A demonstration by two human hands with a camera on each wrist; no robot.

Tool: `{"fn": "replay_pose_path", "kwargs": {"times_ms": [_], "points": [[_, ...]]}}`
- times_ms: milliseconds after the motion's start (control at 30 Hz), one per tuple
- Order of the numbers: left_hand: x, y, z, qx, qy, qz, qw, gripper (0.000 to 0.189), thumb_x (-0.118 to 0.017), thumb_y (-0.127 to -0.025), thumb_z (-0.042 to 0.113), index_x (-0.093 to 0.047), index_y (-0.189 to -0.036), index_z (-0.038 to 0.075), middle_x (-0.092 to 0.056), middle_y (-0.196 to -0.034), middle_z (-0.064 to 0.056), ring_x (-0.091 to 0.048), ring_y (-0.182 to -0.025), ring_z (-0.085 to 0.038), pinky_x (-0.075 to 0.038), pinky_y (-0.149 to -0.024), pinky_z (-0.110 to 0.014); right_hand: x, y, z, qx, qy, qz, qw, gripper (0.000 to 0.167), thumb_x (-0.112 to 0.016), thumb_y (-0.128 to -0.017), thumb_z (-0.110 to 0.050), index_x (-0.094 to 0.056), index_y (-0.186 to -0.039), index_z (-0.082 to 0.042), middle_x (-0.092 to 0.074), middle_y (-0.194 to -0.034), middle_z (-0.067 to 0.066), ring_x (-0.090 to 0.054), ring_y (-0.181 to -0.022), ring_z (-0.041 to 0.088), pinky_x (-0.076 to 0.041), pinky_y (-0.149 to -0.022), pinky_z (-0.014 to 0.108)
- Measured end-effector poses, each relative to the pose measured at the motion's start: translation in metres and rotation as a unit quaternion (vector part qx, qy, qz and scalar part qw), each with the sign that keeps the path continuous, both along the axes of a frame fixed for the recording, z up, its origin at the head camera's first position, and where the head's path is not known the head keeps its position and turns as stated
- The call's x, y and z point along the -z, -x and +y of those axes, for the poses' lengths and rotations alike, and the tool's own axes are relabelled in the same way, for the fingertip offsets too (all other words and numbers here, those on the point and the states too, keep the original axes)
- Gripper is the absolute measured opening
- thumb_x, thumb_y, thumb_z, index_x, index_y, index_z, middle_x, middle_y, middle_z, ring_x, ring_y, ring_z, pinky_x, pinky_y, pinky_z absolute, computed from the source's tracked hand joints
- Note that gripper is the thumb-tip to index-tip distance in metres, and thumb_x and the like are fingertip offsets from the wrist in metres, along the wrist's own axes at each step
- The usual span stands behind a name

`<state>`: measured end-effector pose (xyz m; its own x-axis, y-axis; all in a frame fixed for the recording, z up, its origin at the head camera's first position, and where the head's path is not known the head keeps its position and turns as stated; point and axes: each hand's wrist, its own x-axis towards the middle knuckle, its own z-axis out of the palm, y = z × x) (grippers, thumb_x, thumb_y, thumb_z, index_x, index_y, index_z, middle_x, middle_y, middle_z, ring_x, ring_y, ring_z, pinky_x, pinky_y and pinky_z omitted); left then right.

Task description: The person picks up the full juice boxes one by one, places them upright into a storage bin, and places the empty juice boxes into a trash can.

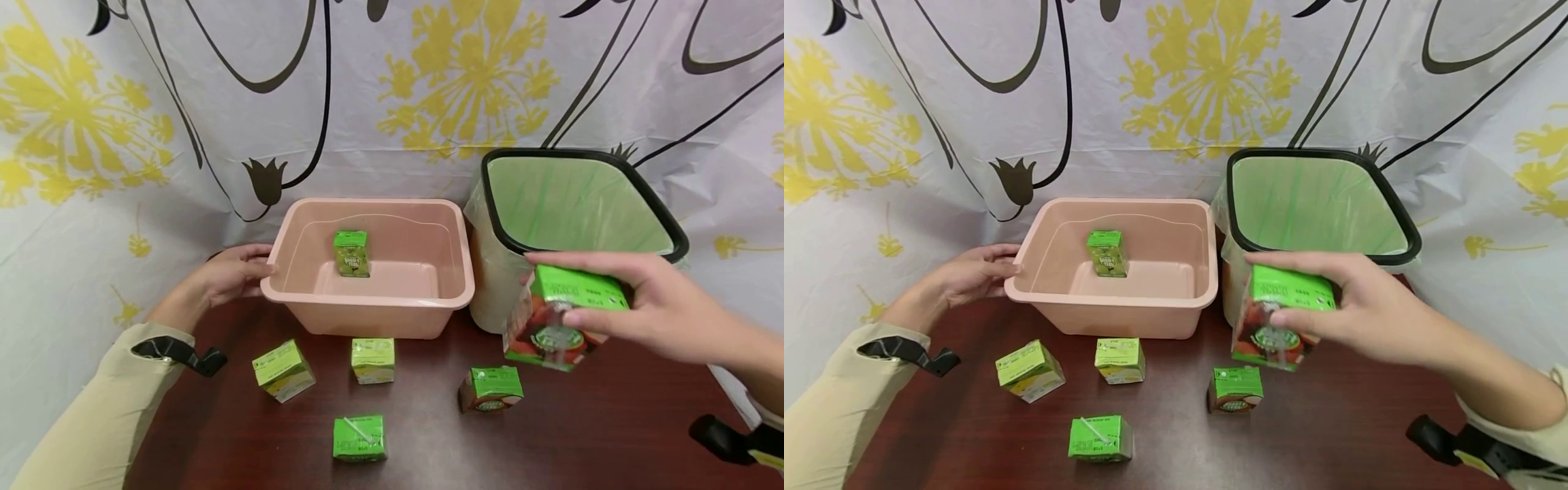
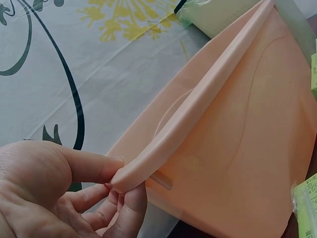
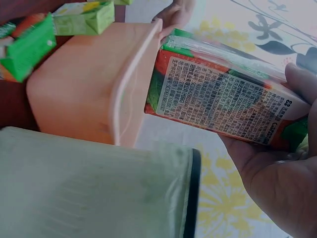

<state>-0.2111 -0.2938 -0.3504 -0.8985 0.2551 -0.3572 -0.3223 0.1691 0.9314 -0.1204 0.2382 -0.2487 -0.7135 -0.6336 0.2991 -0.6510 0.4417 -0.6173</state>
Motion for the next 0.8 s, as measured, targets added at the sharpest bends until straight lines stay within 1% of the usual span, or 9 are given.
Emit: {"fn": "replay_pose_path", "kwargs": {"times_ms": [33,67,167,267,400,533,667,733,800], "points": [[0.0,0.0,0.0,0.0,-0.001,0.0,1.0,0.07,-0.057,-0.103,0.005,-0.016,-0.158,-0.006,-0.065,-0.114,0.006,-0.069,-0.094,-0.01,-0.06,-0.081,-0.03,-0.004,0.004,-0.004,0.002,-0.003,0.002,1.0,0.067,-0.077,-0.083,0.009,-0.059,-0.144,-0.014,-0.066,-0.091,-0.004,-0.056,-0.062,0.011,-0.048,-0.052,0.023],[-0.001,0.0,0.0,0.0,-0.001,0.001,1.0,0.07,-0.057,-0.103,0.005,-0.016,-0.158,-0.006,-0.065,-0.114,0.007,-0.069,-0.094,-0.01,-0.06,-0.08,-0.03,-0.009,0.008,-0.008,0.001,-0.005,0.005,1.0,0.067,-0.077,-0.084,0.008,-0.059,-0.144,-0.015,-0.066,-0.09,-0.004,-0.057,-0.063,0.012,-0.048,-0.053,0.023],[-0.001,0.0,0.0,-0.001,-0.001,0.001,1.0,0.069,-0.057,-0.103,0.005,-0.016,-0.158,-0.006,-0.065,-0.113,0.007,-0.069,-0.094,-0.01,-0.06,-0.08,-0.03,-0.021,0.022,-0.02,-0.001,-0.01,0.005,0.9999,0.066,-0.076,-0.087,0.004,-0.058,-0.145,-0.02,-0.067,-0.092,-0.001,-0.059,-0.066,0.013,-0.05,-0.054,0.023],[-0.001,0.001,0.0,-0.002,-0.001,0.001,1.0,0.069,-0.057,-0.103,0.005,-0.017,-0.157,-0.006,-0.065,-0.112,0.007,-0.069,-0.094,-0.01,-0.06,-0.08,-0.03,-0.033,0.036,-0.033,0.002,-0.017,0.002,0.9999,0.062,-0.076,-0.09,-0.001,-0.059,-0.145,-0.025,-0.068,-0.101,0.002,-0.061,-0.073,0.015,-0.052,-0.058,0.024],[-0.001,0.001,0.001,0.001,-0.006,0.0,1.0,0.068,-0.056,-0.103,0.004,-0.017,-0.157,-0.007,-0.066,-0.111,0.008,-0.069,-0.094,-0.01,-0.06,-0.08,-0.03,-0.045,0.052,-0.052,0.022,-0.03,-0.001,0.9993,0.054,-0.075,-0.093,-0.011,-0.061,-0.142,-0.029,-0.067,-0.114,-0.001,-0.059,-0.085,0.016,-0.049,-0.067,0.022],[-0.002,0.0,0.001,0.0,-0.005,0.0,1.0,0.067,-0.056,-0.103,0.004,-0.018,-0.157,-0.007,-0.067,-0.11,0.008,-0.069,-0.094,-0.01,-0.06,-0.079,-0.03,-0.052,0.069,-0.071,0.045,-0.036,-0.022,0.9981,0.048,-0.074,-0.096,-0.023,-0.062,-0.141,-0.03,-0.064,-0.122,0.0,-0.056,-0.089,0.019,-0.046,-0.07,0.024],[-0.003,-0.001,0.002,0.0,-0.003,0.0,1.0,0.067,-0.057,-0.103,0.004,-0.018,-0.157,-0.007,-0.067,-0.112,0.006,-0.069,-0.094,-0.011,-0.06,-0.08,-0.03,-0.055,0.086,-0.087,0.055,-0.048,-0.049,0.9961,0.049,-0.073,-0.096,-0.032,-0.06,-0.143,-0.028,-0.063,-0.119,0.005,-0.053,-0.092,0.021,-0.044,-0.072,0.03],[-0.003,-0.001,0.001,0.002,-0.002,0.0,1.0,0.068,-0.057,-0.103,0.004,-0.018,-0.157,-0.007,-0.066,-0.113,0.005,-0.069,-0.095,-0.011,-0.06,-0.08,-0.03,-0.057,0.095,-0.095,0.054,-0.063,-0.057,0.9949,0.051,-0.072,-0.096,-0.036,-0.058,-0.145,-0.027,-0.063,-0.129,0.005,-0.055,-0.108,0.019,-0.047,-0.085,0.034],[-0.002,-0.001,0.001,0.001,0.0,0.0,1.0,0.068,-0.057,-0.103,0.004,-0.018,-0.157,-0.007,-0.066,-0.114,0.004,-0.069,-0.095,-0.012,-0.06,-0.081,-0.031,-0.058,0.104,-0.102,0.05,-0.078,-0.06,0.9939,0.053,-0.071,-0.097,-0.038,-0.057,-0.146,-0.026,-0.062,-0.133,0.004,-0.055,-0.113,0.021,-0.046,-0.089,0.04]]}}
